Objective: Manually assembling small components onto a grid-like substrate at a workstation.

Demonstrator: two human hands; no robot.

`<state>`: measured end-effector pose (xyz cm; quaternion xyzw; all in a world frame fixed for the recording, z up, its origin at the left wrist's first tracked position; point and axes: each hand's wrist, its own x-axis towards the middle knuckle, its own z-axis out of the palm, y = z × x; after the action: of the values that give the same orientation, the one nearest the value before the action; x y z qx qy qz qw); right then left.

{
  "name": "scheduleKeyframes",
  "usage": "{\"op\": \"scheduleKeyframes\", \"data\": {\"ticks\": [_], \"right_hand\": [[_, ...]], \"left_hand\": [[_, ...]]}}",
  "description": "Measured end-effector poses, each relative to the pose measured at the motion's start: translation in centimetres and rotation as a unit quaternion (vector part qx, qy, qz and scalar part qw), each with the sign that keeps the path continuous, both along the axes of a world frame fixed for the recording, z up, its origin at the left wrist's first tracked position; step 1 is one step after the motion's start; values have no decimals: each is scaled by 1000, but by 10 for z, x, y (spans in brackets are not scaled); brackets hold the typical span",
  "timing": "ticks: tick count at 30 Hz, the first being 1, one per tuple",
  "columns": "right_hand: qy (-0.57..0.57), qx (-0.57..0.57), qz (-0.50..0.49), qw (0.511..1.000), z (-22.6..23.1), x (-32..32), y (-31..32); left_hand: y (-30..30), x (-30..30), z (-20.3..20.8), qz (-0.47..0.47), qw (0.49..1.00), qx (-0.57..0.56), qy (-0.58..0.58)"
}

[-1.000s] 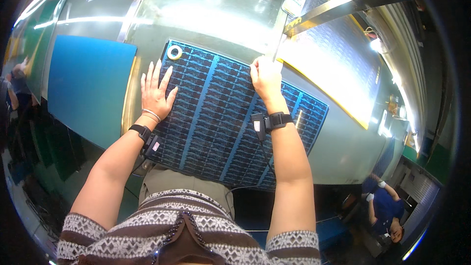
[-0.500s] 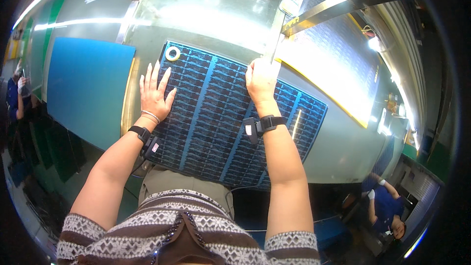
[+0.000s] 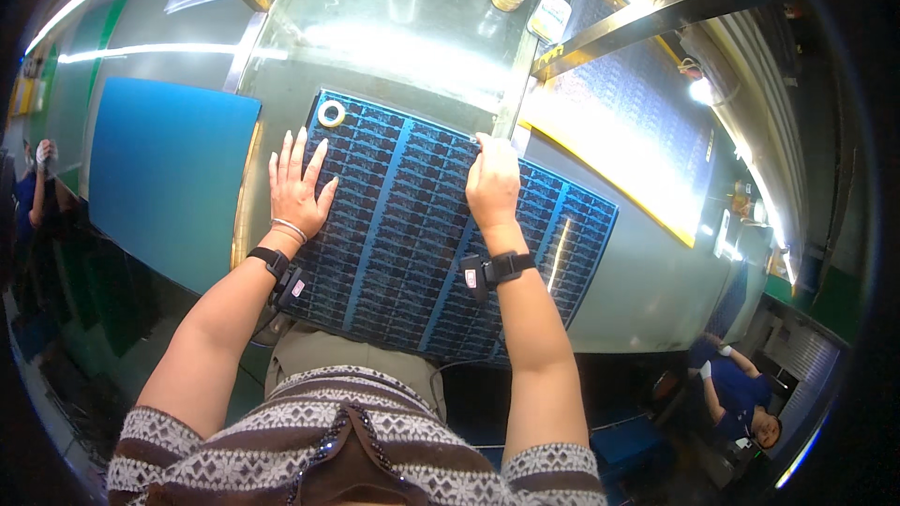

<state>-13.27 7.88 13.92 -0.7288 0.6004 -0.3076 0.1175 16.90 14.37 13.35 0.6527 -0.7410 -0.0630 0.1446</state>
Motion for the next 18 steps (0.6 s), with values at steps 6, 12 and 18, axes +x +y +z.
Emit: {"op": "scheduleKeyframes", "data": {"ticks": [6, 12, 18], "right_hand": [[198, 15, 44, 979, 7, 6, 9], [341, -4, 80, 937, 10, 1, 6], [318, 18, 43, 947, 2, 0, 17]], "left_hand": [[-2, -2, -2, 1, 1000, 1, 2], [-1, -2, 2, -4, 1000, -2, -2], [-1, -4, 3, -4, 1000, 3, 3]]}}
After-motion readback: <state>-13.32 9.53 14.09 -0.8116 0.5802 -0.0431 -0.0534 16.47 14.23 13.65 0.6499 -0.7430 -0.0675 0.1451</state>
